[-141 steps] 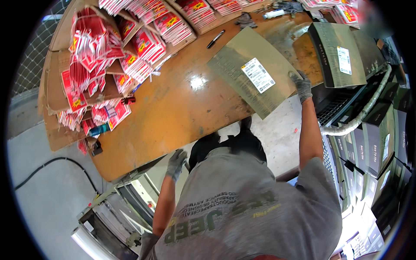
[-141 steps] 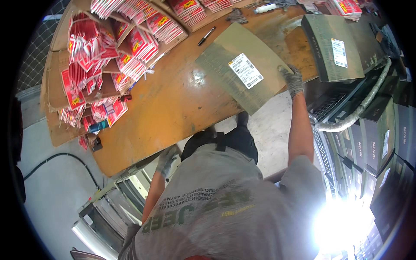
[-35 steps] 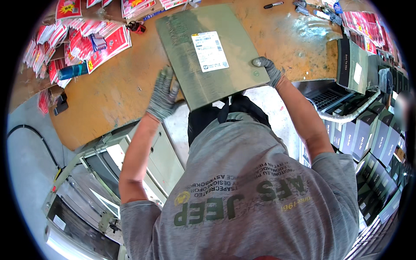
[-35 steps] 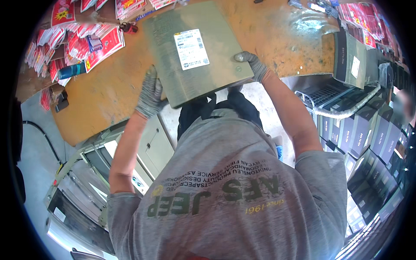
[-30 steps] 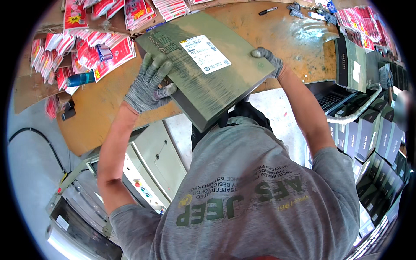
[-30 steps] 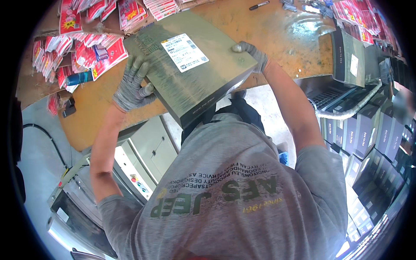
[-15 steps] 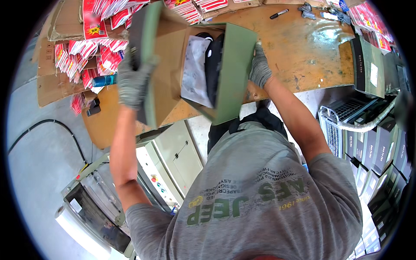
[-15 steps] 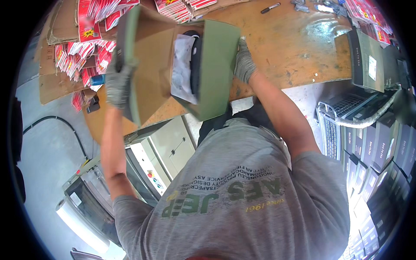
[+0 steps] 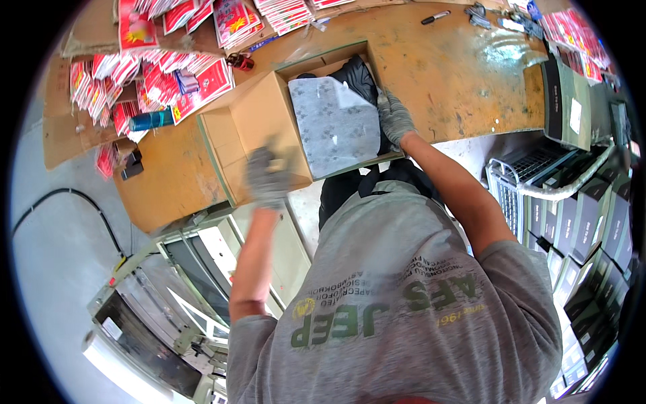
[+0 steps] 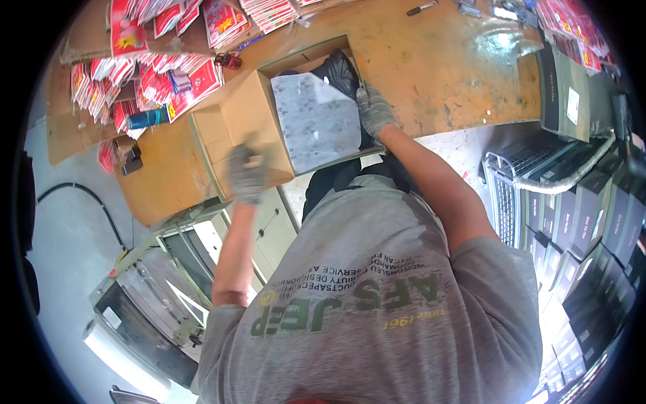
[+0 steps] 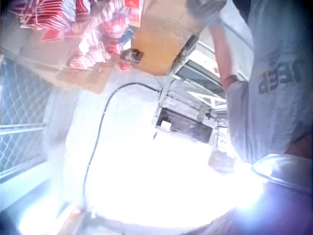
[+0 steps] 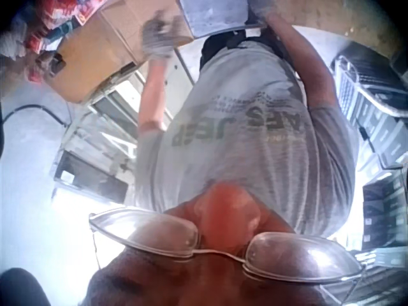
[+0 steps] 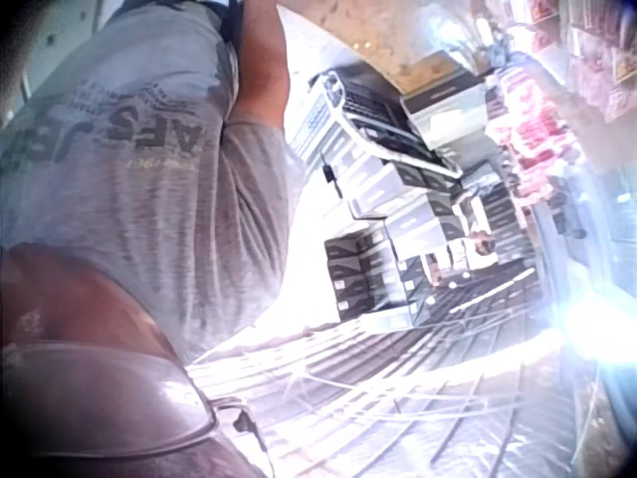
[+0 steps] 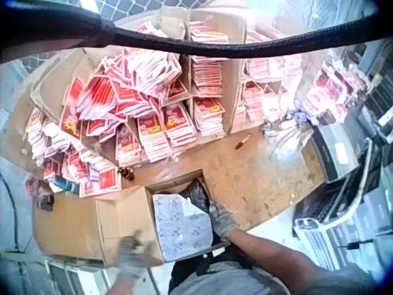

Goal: The person opens shoe boxes, takes out the shoes to show them, and places a red promotional flyer into the box before closing it and stacking it on a pallet.

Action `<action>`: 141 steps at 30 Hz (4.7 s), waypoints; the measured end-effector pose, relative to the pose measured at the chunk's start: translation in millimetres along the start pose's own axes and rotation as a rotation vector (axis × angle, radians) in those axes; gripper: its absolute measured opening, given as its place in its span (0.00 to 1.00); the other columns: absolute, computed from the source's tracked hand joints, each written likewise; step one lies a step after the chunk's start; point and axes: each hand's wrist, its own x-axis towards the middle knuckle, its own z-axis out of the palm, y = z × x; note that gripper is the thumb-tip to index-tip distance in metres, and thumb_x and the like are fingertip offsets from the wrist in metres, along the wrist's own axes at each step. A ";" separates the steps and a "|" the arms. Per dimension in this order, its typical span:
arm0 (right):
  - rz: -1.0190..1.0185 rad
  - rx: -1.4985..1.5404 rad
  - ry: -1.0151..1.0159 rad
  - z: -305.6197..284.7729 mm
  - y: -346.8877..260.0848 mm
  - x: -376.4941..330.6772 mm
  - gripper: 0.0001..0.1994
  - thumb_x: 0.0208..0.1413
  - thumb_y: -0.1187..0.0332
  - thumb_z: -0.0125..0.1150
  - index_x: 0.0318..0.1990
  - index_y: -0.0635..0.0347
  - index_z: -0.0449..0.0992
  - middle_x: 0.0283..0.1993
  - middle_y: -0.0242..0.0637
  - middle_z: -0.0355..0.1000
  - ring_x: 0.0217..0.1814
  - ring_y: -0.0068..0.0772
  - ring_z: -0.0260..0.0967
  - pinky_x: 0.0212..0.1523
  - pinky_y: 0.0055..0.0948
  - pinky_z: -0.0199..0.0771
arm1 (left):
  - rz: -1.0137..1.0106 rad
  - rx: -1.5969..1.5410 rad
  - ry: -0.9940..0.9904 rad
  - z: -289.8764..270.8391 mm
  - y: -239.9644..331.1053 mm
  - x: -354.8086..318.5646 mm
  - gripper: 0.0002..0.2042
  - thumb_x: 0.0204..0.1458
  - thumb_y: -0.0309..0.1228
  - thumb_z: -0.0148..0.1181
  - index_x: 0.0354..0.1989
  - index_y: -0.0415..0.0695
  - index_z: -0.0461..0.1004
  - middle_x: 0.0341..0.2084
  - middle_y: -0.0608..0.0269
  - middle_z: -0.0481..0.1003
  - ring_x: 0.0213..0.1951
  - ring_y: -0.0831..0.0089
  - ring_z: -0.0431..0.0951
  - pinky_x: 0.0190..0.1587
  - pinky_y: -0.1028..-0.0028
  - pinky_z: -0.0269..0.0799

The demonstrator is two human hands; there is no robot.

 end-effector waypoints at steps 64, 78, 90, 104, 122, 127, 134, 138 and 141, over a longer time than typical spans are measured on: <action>-1.096 -1.456 -0.927 -53.2 -197.5 53.5 0.16 0.43 0.74 0.69 0.43 0.56 0.83 0.39 0.39 0.81 0.46 0.44 0.81 0.48 0.38 0.77 | -0.746 -0.792 0.078 101.2 -138.8 14.7 0.22 0.63 0.37 0.61 0.60 0.34 0.72 0.44 0.54 0.79 0.46 0.65 0.78 0.53 0.69 0.72; -0.619 0.281 -0.150 -111.6 -200.0 -96.6 0.17 0.52 0.73 0.70 0.50 0.66 0.80 0.39 0.44 0.78 0.41 0.37 0.78 0.47 0.31 0.78 | -0.110 -2.031 -0.131 26.1 89.9 36.8 0.40 0.54 0.59 0.64 0.66 0.40 0.65 0.58 0.55 0.73 0.58 0.61 0.74 0.64 0.61 0.69; 0.271 0.980 -0.044 -122.0 -182.4 -92.9 0.40 0.59 0.75 0.65 0.76 0.62 0.48 0.44 0.38 0.75 0.18 0.19 0.65 0.18 0.18 0.68 | 0.114 -1.707 -0.102 31.5 113.1 40.5 0.38 0.56 0.53 0.66 0.69 0.44 0.61 0.61 0.62 0.70 0.60 0.69 0.71 0.66 0.64 0.64; 0.024 0.539 0.060 -212.5 -197.7 -122.3 0.32 0.57 0.64 0.72 0.66 0.70 0.67 0.35 0.37 0.80 0.29 0.20 0.77 0.30 0.20 0.79 | 0.070 -1.936 -0.434 24.4 160.8 66.4 0.40 0.55 0.59 0.63 0.70 0.45 0.62 0.62 0.61 0.71 0.62 0.66 0.72 0.64 0.63 0.69; -0.393 1.100 -0.144 -235.3 -136.8 -90.1 0.43 0.59 0.57 0.69 0.75 0.63 0.53 0.72 0.42 0.61 0.73 0.35 0.60 0.72 0.36 0.61 | 0.454 -1.620 -0.530 -7.0 240.2 62.7 0.57 0.43 0.66 0.70 0.75 0.44 0.51 0.70 0.59 0.59 0.69 0.63 0.61 0.72 0.63 0.56; -0.402 1.149 -0.184 -237.2 -132.6 -77.1 0.44 0.60 0.55 0.68 0.76 0.64 0.50 0.73 0.43 0.60 0.73 0.36 0.60 0.73 0.37 0.59 | 0.499 -1.644 -0.484 -17.2 256.4 60.1 0.55 0.46 0.59 0.73 0.76 0.46 0.48 0.68 0.58 0.61 0.67 0.65 0.63 0.70 0.64 0.58; -0.218 1.026 -0.130 -227.0 -59.6 -14.1 0.41 0.59 0.55 0.66 0.74 0.63 0.55 0.72 0.47 0.60 0.68 0.44 0.66 0.70 0.38 0.65 | 0.046 -2.121 -0.641 -11.2 223.8 69.3 0.32 0.54 0.37 0.68 0.68 0.45 0.63 0.57 0.59 0.73 0.58 0.65 0.73 0.64 0.65 0.68; 0.053 -0.424 -0.122 -180.4 96.4 77.8 0.36 0.50 0.56 0.66 0.68 0.59 0.67 0.65 0.52 0.69 0.62 0.53 0.72 0.62 0.40 0.73 | -0.168 -2.247 -0.816 14.1 185.0 63.3 0.30 0.63 0.54 0.46 0.67 0.46 0.63 0.58 0.55 0.72 0.55 0.56 0.74 0.51 0.58 0.75; 0.223 -0.663 -0.504 -154.5 73.5 57.9 0.30 0.46 0.58 0.66 0.60 0.56 0.76 0.55 0.50 0.78 0.58 0.50 0.75 0.61 0.42 0.73 | -0.342 -2.235 -0.785 8.9 162.1 40.4 0.33 0.64 0.60 0.43 0.68 0.47 0.63 0.55 0.52 0.74 0.44 0.53 0.79 0.38 0.54 0.80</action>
